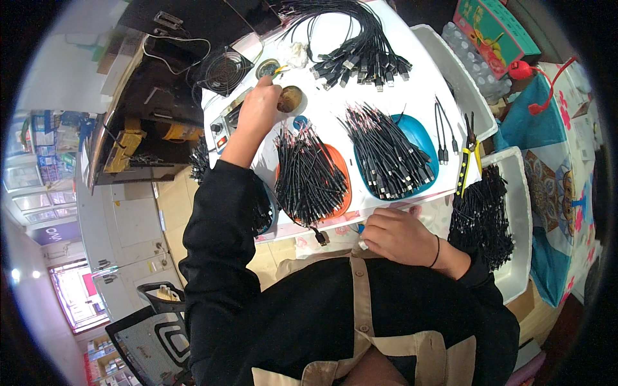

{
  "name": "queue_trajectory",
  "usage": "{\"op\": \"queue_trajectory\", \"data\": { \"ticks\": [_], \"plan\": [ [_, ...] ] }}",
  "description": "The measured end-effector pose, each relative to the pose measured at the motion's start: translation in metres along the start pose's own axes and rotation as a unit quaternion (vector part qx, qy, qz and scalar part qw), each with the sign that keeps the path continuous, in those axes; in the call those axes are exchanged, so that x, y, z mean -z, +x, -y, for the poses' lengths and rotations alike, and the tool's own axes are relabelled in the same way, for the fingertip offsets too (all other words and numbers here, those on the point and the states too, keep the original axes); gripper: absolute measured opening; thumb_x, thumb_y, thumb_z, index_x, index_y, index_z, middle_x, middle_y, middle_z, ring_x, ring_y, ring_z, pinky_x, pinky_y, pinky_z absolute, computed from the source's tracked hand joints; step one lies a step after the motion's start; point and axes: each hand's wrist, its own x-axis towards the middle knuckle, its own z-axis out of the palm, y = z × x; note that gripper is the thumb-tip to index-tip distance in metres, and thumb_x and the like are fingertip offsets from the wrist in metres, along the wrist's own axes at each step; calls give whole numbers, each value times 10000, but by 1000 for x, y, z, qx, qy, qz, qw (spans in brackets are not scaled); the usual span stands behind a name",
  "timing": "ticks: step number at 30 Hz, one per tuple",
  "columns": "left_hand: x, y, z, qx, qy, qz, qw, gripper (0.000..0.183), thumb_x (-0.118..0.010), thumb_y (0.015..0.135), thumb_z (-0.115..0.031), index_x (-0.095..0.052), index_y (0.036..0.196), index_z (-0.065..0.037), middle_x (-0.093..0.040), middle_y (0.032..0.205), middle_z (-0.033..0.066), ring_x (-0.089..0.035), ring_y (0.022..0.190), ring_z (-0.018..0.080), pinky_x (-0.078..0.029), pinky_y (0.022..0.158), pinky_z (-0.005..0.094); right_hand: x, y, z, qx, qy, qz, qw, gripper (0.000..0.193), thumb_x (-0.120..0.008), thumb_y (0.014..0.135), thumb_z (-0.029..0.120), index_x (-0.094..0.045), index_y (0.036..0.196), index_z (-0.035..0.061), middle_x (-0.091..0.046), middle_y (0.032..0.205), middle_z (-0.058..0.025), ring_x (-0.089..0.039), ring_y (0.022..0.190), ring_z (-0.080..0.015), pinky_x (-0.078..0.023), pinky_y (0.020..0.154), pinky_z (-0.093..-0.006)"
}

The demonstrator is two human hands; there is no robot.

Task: The person sits on the floor and repeatedly picks black wires from trays, attaches small white cylindrical components to the wire ends, and places the assembled units into a white bin. The person handles wires and components by hand throughout the clip.

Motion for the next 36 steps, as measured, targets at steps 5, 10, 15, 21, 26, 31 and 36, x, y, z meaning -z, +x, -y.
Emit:
{"op": "queue_trajectory", "data": {
  "ticks": [5, 10, 15, 21, 26, 31, 36],
  "plan": [
    [32, -29, 6, 14, -72, -44, 996, 92, -654, 761, -19, -652, 843, 23, -578, 847, 167, -594, 781, 357, -473, 695, 410, -1, -5, 4, -5, -33, 20, 999, 99, -639, 786, 115, -563, 797, 52, -542, 819, -71, -550, 789, -232, -471, 716, -331],
    [51, -62, 26, 63, -82, -87, 991, 102, -667, 767, -8, -648, 859, 32, -602, 848, 167, -610, 779, 342, -475, 687, 398, -7, -4, 10, -8, -18, 19, 1000, 94, -650, 768, 104, -580, 805, 55, -547, 819, -69, -548, 785, -236, -472, 709, -331],
    [48, -78, 52, 122, -51, -91, 987, 101, -676, 762, -16, -650, 852, 21, -602, 847, 163, -602, 794, 349, -471, 704, 409, -10, -1, 14, 6, -29, 21, 999, 105, -657, 746, 88, -564, 783, 57, -534, 791, -66, -539, 766, -237, -471, 692, -336],
    [36, -72, 66, 130, -42, -80, 987, 103, -675, 749, -7, -644, 841, 26, -591, 851, 176, -589, 795, 366, -464, 703, 423, -11, 0, 15, -8, 3, 1, 1000, 127, -667, 730, 57, -549, 774, 47, -524, 776, -75, -536, 740, -251, -472, 656, -339],
    [33, -58, 69, 114, -5, -33, 993, 93, -653, 747, 9, -635, 835, 34, -582, 866, 195, -590, 807, 381, -471, 716, 442, -14, 1, 11, 1, -3, -13, 1000, 173, -678, 719, 101, -510, 735, 62, -483, 740, -65, -528, 711, -241, -472, 635, -349],
    [29, -48, 73, 96, 21, 7, 995, 91, -621, 757, 14, -624, 841, 49, -577, 880, 214, -591, 847, 404, -475, 741, 458, -15, 2, 8, 3, -8, -12, 1000, 173, -673, 717, 102, -505, 721, 65, -482, 738, -65, -527, 709, -240, -471, 629, -350],
    [25, -46, 75, 83, 31, 8, 996, 105, -601, 757, 24, -628, 853, 56, -579, 882, 222, -591, 846, 415, -479, 745, 461, -15, 1, 7, -6, -16, -6, 1000, 168, -668, 721, 109, -507, 724, 63, -486, 739, -65, -530, 708, -241, -470, 625, -352]
  ]
}}
